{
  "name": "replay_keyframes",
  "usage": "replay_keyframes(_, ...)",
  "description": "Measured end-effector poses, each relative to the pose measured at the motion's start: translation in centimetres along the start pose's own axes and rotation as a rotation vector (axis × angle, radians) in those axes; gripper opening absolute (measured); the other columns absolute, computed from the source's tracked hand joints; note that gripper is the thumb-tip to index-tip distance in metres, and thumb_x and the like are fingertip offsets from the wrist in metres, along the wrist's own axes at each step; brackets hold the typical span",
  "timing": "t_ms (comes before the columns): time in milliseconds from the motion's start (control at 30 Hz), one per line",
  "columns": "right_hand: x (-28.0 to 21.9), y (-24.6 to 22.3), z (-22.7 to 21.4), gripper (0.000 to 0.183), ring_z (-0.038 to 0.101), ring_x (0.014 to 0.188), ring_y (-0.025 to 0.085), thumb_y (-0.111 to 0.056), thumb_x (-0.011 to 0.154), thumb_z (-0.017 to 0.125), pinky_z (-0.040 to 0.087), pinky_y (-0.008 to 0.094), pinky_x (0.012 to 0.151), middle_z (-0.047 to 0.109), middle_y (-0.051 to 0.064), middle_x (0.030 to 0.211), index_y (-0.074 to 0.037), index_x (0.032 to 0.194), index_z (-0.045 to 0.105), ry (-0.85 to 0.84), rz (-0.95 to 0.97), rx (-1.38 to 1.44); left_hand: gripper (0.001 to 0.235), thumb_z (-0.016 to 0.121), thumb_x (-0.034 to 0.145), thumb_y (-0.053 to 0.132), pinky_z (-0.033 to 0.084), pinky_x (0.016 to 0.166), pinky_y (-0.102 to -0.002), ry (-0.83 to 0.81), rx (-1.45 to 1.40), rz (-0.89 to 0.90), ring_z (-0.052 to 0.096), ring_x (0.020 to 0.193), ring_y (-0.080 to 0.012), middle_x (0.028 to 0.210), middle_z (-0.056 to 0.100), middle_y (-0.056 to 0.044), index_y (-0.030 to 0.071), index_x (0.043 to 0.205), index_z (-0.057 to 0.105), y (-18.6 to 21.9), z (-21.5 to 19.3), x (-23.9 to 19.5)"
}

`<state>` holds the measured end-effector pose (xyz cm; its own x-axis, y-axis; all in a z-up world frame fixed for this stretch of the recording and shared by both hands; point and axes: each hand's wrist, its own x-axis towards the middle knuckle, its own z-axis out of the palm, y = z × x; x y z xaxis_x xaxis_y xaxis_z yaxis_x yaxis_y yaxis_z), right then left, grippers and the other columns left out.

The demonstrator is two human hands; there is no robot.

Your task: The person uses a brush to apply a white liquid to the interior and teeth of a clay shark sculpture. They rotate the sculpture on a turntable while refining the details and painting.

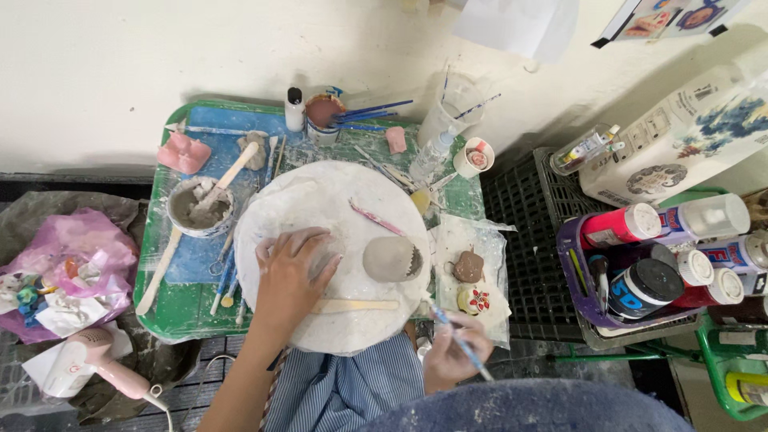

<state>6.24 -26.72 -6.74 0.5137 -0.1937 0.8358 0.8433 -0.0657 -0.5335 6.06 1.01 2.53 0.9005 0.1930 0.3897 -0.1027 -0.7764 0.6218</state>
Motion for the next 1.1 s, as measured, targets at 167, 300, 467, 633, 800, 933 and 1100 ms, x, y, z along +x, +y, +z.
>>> replay_keyframes(167,-1.5,-1.0,0.5,0.027,0.075,0.094,0.026,0.007,0.094,0.062,0.065,0.032,0.075,0.068,0.019,0.110,-0.005,0.115,0.049,-0.053,0.037,-0.138,0.034,0.075,0.086,0.032,0.031,0.110,-0.052,0.004,0.013,-0.022,0.059,0.118,-0.0240,0.125,0.067,0.001,0.015,0.116,0.070,0.1,0.1,-0.4)
replay_keyframes(300,-1.2,-1.5,1.5,0.027,0.075,0.096,0.027,0.005,0.094,0.063,0.066,0.032,0.077,0.068,0.019,0.111,-0.005,0.114,0.048,-0.086,0.042,-0.200,0.035,0.075,0.086,0.031,0.031,0.110,-0.052,0.002,0.012,-0.035,0.059,0.118,-0.0238,0.125,0.067,0.001,0.016,0.117,0.070,0.1,0.0,-0.4)
replay_keyframes(467,-1.1,-1.9,1.7,0.027,0.075,0.099,0.028,0.002,0.095,0.065,0.066,0.033,0.080,0.067,0.019,0.113,-0.006,0.112,0.046,-0.124,0.055,-0.272,0.034,0.075,0.085,0.031,0.030,0.110,-0.051,0.006,0.021,-0.032,0.059,0.118,-0.0242,0.125,0.067,0.002,0.017,0.116,0.071,0.1,0.1,-0.4)
replay_keyframes(633,-0.7,-2.3,1.6,0.027,0.075,0.101,0.029,-0.001,0.095,0.067,0.067,0.034,0.082,0.067,0.019,0.115,-0.006,0.110,0.045,-0.188,0.042,-0.360,0.035,0.076,0.085,0.032,0.030,0.110,-0.050,-0.009,0.037,-0.033,0.058,0.118,-0.0245,0.126,0.067,0.001,0.014,0.115,0.071,0.1,0.1,-0.4)
replay_keyframes(800,-0.4,-2.3,1.8,0.027,0.076,0.100,0.029,-0.003,0.094,0.068,0.067,0.037,0.083,0.068,0.017,0.112,-0.006,0.107,0.045,-0.236,-0.021,-0.430,0.034,0.076,0.085,0.031,0.030,0.110,-0.050,-0.003,0.028,-0.028,0.059,0.117,-0.0238,0.126,0.068,0.001,0.013,0.114,0.072,0.2,0.0,-0.4)
replay_keyframes(933,-0.4,-2.2,1.9,0.025,0.075,0.102,0.032,-0.004,0.094,0.068,0.064,0.039,0.083,0.067,0.019,0.113,-0.006,0.106,0.046,-0.248,-0.026,-0.352,0.034,0.077,0.085,0.031,0.030,0.110,-0.050,0.009,0.030,-0.024,0.059,0.117,-0.0238,0.126,0.068,0.001,0.013,0.114,0.072,0.2,0.1,-0.3)
replay_keyframes(1100,-0.7,-2.7,2.0,0.026,0.075,0.100,0.028,-0.001,0.099,0.067,0.068,0.036,0.082,0.064,0.018,0.116,-0.005,0.109,0.043,-0.131,0.100,-0.252,0.033,0.077,0.085,0.029,0.030,0.110,-0.050,0.009,0.034,-0.027,0.059,0.118,-0.0245,0.124,0.068,0.000,0.014,0.114,0.072,0.1,0.1,-0.4)
